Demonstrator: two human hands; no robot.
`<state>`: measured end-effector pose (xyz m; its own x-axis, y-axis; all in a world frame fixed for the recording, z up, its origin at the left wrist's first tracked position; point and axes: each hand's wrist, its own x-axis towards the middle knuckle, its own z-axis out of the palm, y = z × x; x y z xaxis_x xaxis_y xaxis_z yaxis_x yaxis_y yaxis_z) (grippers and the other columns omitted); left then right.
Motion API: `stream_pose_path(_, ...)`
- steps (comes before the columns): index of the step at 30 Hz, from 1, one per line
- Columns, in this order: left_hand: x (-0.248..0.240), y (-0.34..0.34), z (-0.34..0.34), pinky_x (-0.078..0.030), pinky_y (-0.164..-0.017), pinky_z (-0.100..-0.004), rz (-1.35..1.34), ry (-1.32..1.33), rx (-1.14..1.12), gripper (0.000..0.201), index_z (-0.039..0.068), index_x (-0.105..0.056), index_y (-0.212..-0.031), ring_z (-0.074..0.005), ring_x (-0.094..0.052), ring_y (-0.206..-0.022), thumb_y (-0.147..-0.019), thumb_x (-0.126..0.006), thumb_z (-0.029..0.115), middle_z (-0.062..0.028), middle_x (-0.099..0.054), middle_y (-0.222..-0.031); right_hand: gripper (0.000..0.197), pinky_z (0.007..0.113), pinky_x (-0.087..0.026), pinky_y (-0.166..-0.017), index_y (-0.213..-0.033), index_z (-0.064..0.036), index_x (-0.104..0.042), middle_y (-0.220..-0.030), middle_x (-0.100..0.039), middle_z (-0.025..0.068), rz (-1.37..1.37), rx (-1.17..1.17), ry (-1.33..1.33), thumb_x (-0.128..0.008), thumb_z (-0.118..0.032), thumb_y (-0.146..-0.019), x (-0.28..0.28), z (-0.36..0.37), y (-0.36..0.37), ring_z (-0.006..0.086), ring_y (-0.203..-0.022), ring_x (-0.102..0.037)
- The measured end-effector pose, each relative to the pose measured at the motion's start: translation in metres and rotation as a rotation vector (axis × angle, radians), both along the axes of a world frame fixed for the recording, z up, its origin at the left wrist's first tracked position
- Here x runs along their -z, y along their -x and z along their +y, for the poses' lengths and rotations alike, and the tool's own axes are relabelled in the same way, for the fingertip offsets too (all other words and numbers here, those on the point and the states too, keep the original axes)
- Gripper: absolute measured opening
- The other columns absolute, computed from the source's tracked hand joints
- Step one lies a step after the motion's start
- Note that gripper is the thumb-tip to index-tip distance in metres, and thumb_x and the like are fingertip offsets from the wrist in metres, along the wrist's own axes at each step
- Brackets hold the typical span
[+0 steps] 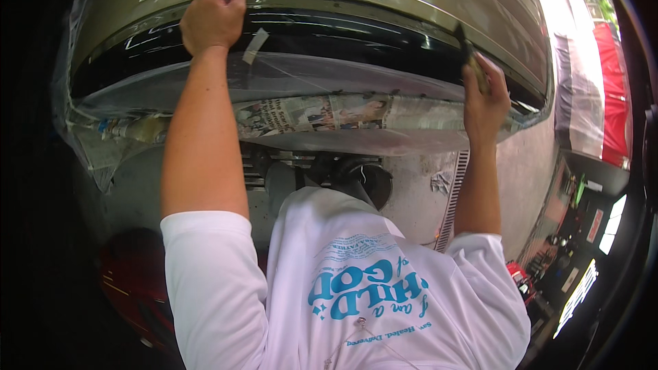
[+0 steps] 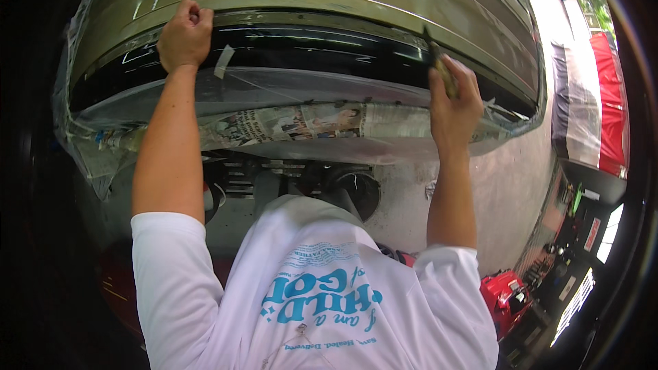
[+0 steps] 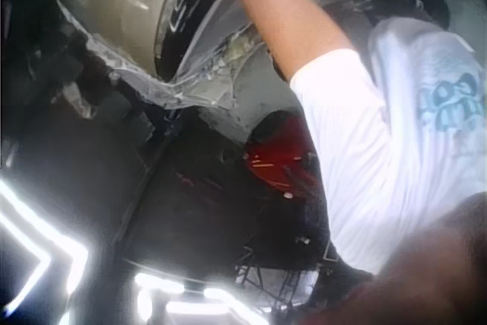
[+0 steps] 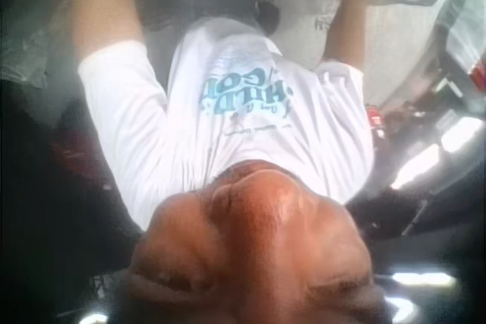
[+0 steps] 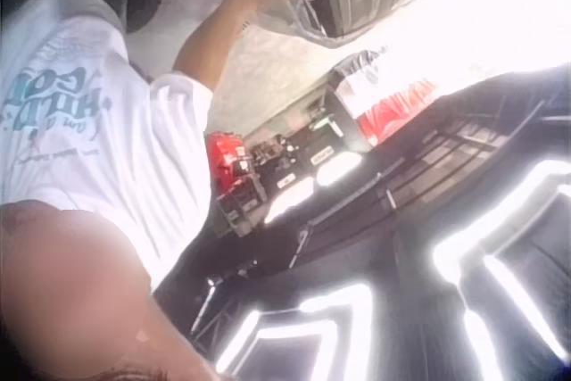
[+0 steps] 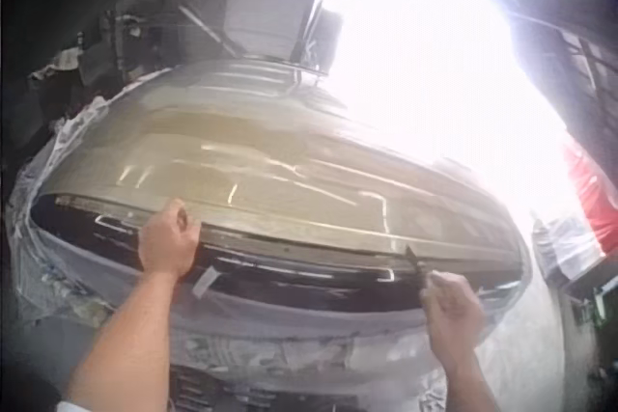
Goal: The person applies a dark liquid to the edge of a car hood using a small brush. They repeatedly dip the brush into a container and carefully paint along the seam where the hood meets the windshield, working methodically across the length of the hood.
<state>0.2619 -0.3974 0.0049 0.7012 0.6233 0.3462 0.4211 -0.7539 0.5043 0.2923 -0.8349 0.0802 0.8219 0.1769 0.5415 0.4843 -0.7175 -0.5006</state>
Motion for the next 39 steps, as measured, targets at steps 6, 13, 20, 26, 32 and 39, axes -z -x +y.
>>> stream_pose_path(6,-0.004,0.003,0.0,-0.054,-0.077,-0.0463,0.018,0.013,0.001,0.027,0.019,-0.07,-0.096,-0.0321,-0.072,-0.088,-0.09,-0.061,0.044,-0.003,-0.075,-0.088,0.022,0.042,-0.059,-0.079,-0.112,-0.0143,-0.075,-0.108,-0.074,0.0066,-0.006,-0.1,0.571,-0.075,-0.022,-0.091,-0.021,0.013,-0.036,0.0324,-0.091,-0.073)
stream_pose_path(13,0.006,0.002,0.006,-0.055,-0.078,-0.0457,-0.011,0.015,-0.049,0.027,0.02,-0.071,-0.098,-0.0327,-0.072,-0.086,-0.088,-0.062,0.044,-0.0032,-0.075,-0.085,0.017,0.046,-0.058,-0.074,-0.109,-0.0145,-0.072,-0.104,-0.073,0.0078,-0.021,-0.215,0.949,-0.069,-0.025,-0.096,-0.032,0.028,-0.06,0.0353,-0.088,-0.072)
stream_pose_path(20,0.008,0.001,0.007,-0.055,-0.076,-0.0445,-0.051,0.027,-0.049,0.027,0.021,-0.072,-0.099,-0.0315,-0.072,-0.085,-0.089,-0.063,0.044,-0.0026,-0.075,-0.084,0.013,0.048,-0.059,-0.073,-0.102,-0.0135,-0.068,-0.098,-0.072,0.0082,-0.063,-0.252,0.962,-0.066,-0.025,-0.097,-0.031,0.027,-0.069,0.0352,-0.085,-0.072)
stream_pose_path(26,0.007,0.006,-0.001,-0.054,-0.072,-0.0436,-0.028,0.028,-0.071,0.029,0.019,-0.074,-0.097,-0.0295,-0.071,-0.079,-0.089,-0.065,0.045,-0.0022,-0.073,-0.079,0.013,0.048,-0.059,-0.073,-0.103,-0.0122,-0.068,-0.099,-0.071,0.0097,-0.012,-0.285,1.059,-0.067,-0.023,-0.096,-0.029,0.029,-0.077,0.0353,-0.085,-0.073)
stream_pose_path(32,0.004,0.001,0.001,-0.052,-0.069,-0.0432,0.007,-0.034,-0.073,0.033,0.019,-0.073,-0.096,-0.0287,-0.07,-0.075,-0.087,-0.067,0.05,-0.0013,-0.068,-0.074,0.016,0.045,-0.058,-0.079,-0.098,-0.0059,-0.071,-0.091,-0.074,0.0134,0.262,-0.476,1.092,-0.075,-0.018,-0.089,-0.063,0.056,-0.136,0.0339,-0.082,-0.073)
stream_pose_path(39,0.001,0.001,0.003,-0.053,-0.071,-0.044,0.029,0.03,-0.064,0.032,0.019,-0.071,-0.099,-0.0293,-0.07,-0.078,-0.088,-0.065,0.048,-0.0015,-0.07,-0.077,0.023,0.043,-0.057,-0.081,-0.101,-0.0035,-0.076,-0.092,-0.075,0.0161,0.459,-0.467,0.993,-0.082,-0.018,-0.084,-0.084,0.064,-0.147,0.0318,-0.085,-0.073)
